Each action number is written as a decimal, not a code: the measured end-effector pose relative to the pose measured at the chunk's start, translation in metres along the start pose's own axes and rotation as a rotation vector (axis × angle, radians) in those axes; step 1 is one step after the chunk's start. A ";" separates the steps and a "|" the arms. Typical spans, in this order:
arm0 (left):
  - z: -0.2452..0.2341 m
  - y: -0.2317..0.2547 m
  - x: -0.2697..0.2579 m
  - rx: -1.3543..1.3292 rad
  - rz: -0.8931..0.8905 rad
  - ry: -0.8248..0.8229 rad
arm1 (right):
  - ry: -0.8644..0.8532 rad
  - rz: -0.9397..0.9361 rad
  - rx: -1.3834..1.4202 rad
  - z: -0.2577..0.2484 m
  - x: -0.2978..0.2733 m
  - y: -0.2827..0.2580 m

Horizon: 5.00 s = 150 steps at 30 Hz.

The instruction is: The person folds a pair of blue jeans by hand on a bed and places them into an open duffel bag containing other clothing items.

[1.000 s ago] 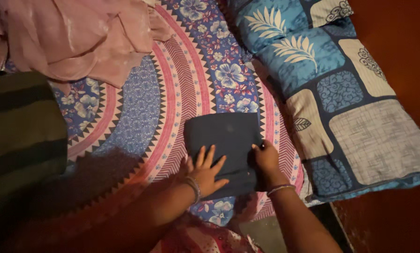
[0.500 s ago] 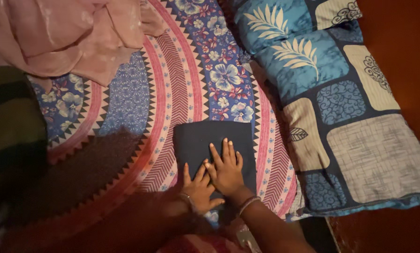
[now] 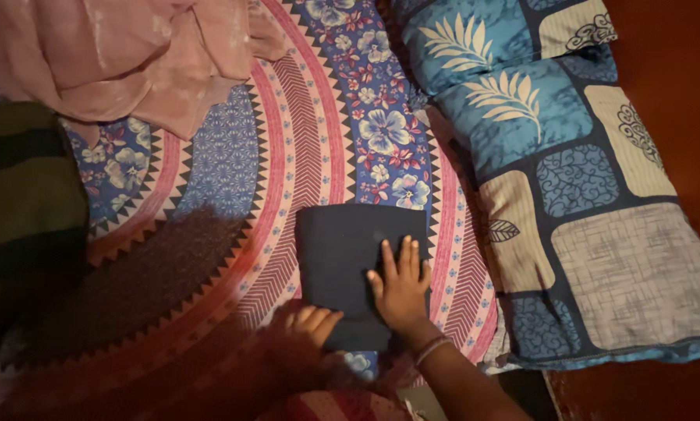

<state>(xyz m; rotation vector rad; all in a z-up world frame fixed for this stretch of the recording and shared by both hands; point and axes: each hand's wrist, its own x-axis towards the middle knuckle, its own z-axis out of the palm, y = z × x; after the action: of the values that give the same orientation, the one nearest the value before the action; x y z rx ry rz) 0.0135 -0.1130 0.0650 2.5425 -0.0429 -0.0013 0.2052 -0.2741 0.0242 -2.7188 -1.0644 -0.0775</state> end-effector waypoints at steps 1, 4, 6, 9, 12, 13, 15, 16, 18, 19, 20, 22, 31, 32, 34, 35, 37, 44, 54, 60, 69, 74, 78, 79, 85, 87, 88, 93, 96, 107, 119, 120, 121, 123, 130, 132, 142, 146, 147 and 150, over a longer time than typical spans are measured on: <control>-0.006 0.003 0.000 -0.001 0.002 0.002 | 0.034 -0.055 0.049 -0.005 -0.008 -0.005; -0.007 0.001 -0.001 -0.092 -0.117 0.059 | -0.171 -0.306 0.232 -0.024 -0.036 -0.016; 0.005 -0.005 -0.003 -0.078 -0.078 0.202 | -0.216 -0.395 0.292 -0.034 -0.052 -0.024; 0.033 -0.029 0.002 -0.095 -0.086 0.059 | -0.263 -0.512 0.318 -0.044 -0.061 -0.028; 0.068 -0.046 0.015 -0.153 -0.087 -0.029 | -0.280 -0.549 0.311 -0.054 -0.058 -0.029; 0.077 -0.049 0.017 -0.154 -0.085 -0.030 | -0.294 -0.549 0.338 -0.055 -0.058 -0.028; 0.088 -0.050 0.019 -0.040 0.067 -0.127 | -0.340 -0.553 0.286 -0.048 -0.056 -0.025; 0.089 -0.050 0.020 -0.041 0.073 -0.128 | -0.386 -0.560 0.235 -0.043 -0.056 -0.021; 0.088 -0.048 0.020 -0.033 0.096 -0.170 | -0.340 -0.566 0.251 -0.030 -0.064 -0.011; 0.085 -0.046 0.019 -0.034 0.099 -0.172 | -0.298 -0.583 0.269 -0.023 -0.067 -0.005; 0.082 -0.043 0.016 -0.040 0.093 -0.156 | -0.297 -0.579 0.268 -0.016 -0.071 -0.002; 0.073 -0.037 0.015 -0.048 0.091 -0.143 | -0.225 -0.589 0.144 -0.008 -0.079 0.001; 0.042 -0.046 0.002 -0.050 -0.016 -0.331 | -0.233 -0.220 0.300 -0.036 -0.100 0.015; 0.039 -0.042 -0.003 -0.085 0.007 -0.358 | -0.237 -0.223 0.300 -0.036 -0.102 0.021; 0.031 -0.035 -0.001 -0.121 0.033 -0.383 | -0.304 -0.073 0.415 -0.028 -0.103 0.034; 0.027 -0.033 0.004 -0.199 -0.059 -0.401 | -0.308 -0.076 0.416 -0.019 -0.101 0.039; 0.017 -0.036 0.011 -0.282 -0.162 -0.414 | -0.139 0.354 0.304 -0.001 -0.095 0.049; 0.019 -0.072 0.043 -0.776 -0.714 0.182 | -0.162 0.836 1.179 0.012 -0.024 0.088; 0.047 -0.082 0.078 -1.031 -0.888 0.131 | -0.634 0.928 1.289 -0.025 0.016 0.078; 0.036 -0.099 0.062 -1.540 -0.816 -0.012 | -0.799 1.070 1.306 -0.019 0.009 0.061; 0.044 -0.130 -0.021 -1.920 -0.701 -0.046 | -0.878 1.153 1.645 -0.016 -0.041 0.010; 0.038 -0.158 -0.067 -1.902 -0.888 -0.135 | -0.902 1.183 1.758 -0.017 -0.057 -0.036; 0.024 -0.172 -0.101 -1.958 -0.844 -0.054 | -0.887 1.149 1.824 -0.017 -0.064 -0.067; 0.024 -0.177 -0.105 -1.992 -0.783 0.036 | -0.877 1.156 1.855 -0.018 -0.065 -0.075; 0.028 -0.204 -0.132 -2.116 -0.619 0.172 | -0.713 0.951 2.010 -0.023 -0.084 -0.109; 0.029 -0.213 -0.138 -2.107 -0.577 0.159 | -0.702 1.005 2.043 -0.025 -0.085 -0.117; 0.029 -0.217 -0.137 -2.016 -0.620 0.196 | -0.688 1.066 2.075 -0.026 -0.086 -0.121; 0.004 -0.208 -0.149 -2.077 -0.584 0.115 | -0.641 0.982 2.164 -0.046 -0.085 -0.144; -0.018 -0.187 -0.159 -2.005 -0.637 0.191 | -0.682 0.920 2.259 -0.053 -0.079 -0.154; -0.062 -0.134 -0.204 -2.172 -0.742 0.284 | -0.866 0.884 2.165 -0.057 -0.082 -0.153; -0.167 -0.106 -0.245 -1.412 -1.046 0.144 | -0.675 0.802 2.195 -0.111 -0.079 -0.228; -0.174 -0.110 -0.251 -1.404 -1.040 0.142 | -0.623 0.771 2.152 -0.114 -0.079 -0.236; -0.180 -0.115 -0.259 -1.360 -1.025 0.109 | -0.561 0.751 2.111 -0.115 -0.082 -0.246; -0.186 -0.132 -0.284 -1.311 -1.012 0.056 | -0.592 0.736 2.185 -0.113 -0.084 -0.269; -0.246 -0.193 -0.397 -1.175 -0.759 0.134 | -0.467 0.691 2.255 -0.105 -0.116 -0.400; -0.266 -0.200 -0.429 -1.139 -0.764 0.145 | -0.504 0.688 2.287 -0.099 -0.118 -0.430; -0.280 -0.268 -0.475 -0.976 -0.490 0.581 | -0.557 0.447 2.399 -0.104 -0.112 -0.520; -0.304 -0.287 -0.489 -0.774 -0.489 0.807 | -0.595 0.430 2.357 -0.110 -0.091 -0.538; -0.314 -0.292 -0.492 -0.771 -0.495 0.819 | -0.592 0.448 2.346 -0.110 -0.083 -0.544; -0.345 -0.307 -0.499 -0.493 -0.596 1.018 | -0.615 0.464 2.364 -0.105 -0.062 -0.564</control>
<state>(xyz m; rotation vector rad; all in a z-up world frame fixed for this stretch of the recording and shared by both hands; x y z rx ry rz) -0.4722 0.3505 0.1730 1.7290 0.9661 0.9037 -0.2188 0.0636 0.2232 -0.5793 -0.0054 1.1927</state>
